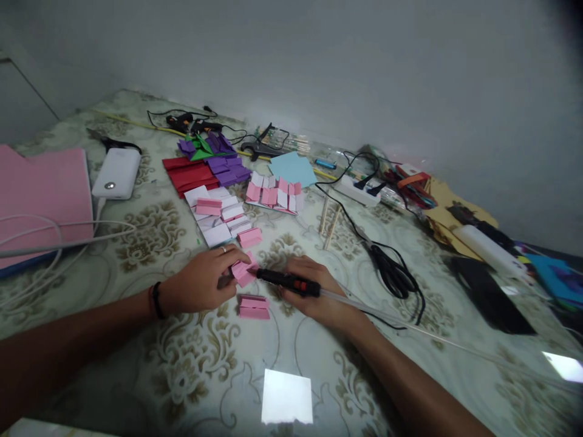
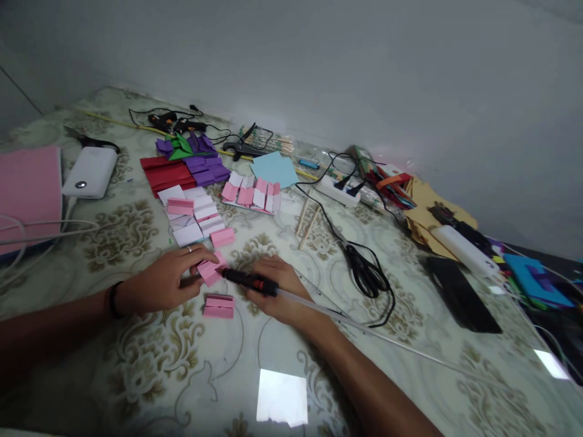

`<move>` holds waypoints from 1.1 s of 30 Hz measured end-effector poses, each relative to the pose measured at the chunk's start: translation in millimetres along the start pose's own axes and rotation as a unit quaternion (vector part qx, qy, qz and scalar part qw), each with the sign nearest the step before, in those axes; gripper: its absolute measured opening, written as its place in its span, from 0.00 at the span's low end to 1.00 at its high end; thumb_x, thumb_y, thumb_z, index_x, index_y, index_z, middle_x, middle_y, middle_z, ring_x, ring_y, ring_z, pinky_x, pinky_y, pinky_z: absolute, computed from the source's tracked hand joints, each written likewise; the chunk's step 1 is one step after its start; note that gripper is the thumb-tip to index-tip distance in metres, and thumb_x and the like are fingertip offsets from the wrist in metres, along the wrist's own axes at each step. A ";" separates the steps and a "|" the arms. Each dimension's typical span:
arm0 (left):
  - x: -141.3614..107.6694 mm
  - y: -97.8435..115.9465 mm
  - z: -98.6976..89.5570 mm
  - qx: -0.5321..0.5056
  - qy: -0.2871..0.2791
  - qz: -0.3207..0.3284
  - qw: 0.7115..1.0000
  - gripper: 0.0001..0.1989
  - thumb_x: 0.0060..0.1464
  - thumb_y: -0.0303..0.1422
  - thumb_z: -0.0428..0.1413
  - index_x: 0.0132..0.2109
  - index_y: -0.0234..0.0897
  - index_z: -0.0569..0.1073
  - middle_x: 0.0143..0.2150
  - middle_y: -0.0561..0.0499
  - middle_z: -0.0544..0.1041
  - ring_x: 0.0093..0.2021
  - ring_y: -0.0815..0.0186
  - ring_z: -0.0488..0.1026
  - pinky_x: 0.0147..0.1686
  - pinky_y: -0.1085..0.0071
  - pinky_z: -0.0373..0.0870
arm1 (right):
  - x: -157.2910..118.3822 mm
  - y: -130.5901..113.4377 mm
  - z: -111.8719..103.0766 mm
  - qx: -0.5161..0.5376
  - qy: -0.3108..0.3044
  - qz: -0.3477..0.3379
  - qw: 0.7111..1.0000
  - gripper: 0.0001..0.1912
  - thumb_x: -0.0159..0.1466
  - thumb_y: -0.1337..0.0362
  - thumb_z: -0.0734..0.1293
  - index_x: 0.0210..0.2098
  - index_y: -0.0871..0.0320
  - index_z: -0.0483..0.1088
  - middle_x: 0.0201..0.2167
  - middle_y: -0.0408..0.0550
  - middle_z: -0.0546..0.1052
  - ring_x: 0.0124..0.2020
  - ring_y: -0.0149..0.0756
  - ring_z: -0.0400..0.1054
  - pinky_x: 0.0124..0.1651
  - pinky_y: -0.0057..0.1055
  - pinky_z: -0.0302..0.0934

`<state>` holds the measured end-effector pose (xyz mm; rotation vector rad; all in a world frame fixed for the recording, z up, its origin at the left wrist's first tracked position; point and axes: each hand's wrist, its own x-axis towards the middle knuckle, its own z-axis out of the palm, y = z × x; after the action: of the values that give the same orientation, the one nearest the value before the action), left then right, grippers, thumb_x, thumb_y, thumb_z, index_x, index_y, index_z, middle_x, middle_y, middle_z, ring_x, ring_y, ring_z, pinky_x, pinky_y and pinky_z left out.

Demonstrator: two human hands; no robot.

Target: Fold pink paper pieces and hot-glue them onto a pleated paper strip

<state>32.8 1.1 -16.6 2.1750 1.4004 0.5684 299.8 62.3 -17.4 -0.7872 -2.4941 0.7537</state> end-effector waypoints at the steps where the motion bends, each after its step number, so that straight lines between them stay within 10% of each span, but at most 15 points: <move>1: -0.2 -0.3 0.1 0.001 0.000 0.001 1.000 0.22 0.54 0.24 0.56 0.56 0.41 0.72 0.52 0.51 0.77 0.45 0.65 0.75 0.48 0.68 0.71 | 0.1 0.4 -0.4 0.001 0.000 0.001 1.000 0.12 0.64 0.65 0.67 0.25 0.57 0.63 0.24 0.41 0.68 0.29 0.30 0.61 0.36 0.29 0.53; 11: 0.3 -2.0 1.6 0.001 -0.013 -0.012 1.000 0.21 0.55 0.26 0.54 0.57 0.42 0.70 0.55 0.49 0.76 0.55 0.59 0.75 0.55 0.63 0.70 | -0.2 5.9 -5.9 0.003 0.012 0.016 1.000 0.12 0.63 0.66 0.67 0.25 0.57 0.63 0.24 0.42 0.68 0.29 0.30 0.61 0.36 0.28 0.54; 33: 1.8 2.4 -2.0 -0.005 -0.013 -0.015 1.000 0.24 0.57 0.25 0.54 0.60 0.44 0.69 0.45 0.53 0.75 0.34 0.70 0.69 0.38 0.71 0.64 | 2.4 8.0 -13.7 0.046 -0.024 0.069 0.996 0.14 0.68 0.57 0.68 0.29 0.58 0.68 0.27 0.43 0.71 0.30 0.29 0.63 0.34 0.27 0.56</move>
<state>34.0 2.3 -13.4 2.1423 1.4117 0.5344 308.4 74.3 -11.2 -0.9259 -2.4473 0.9386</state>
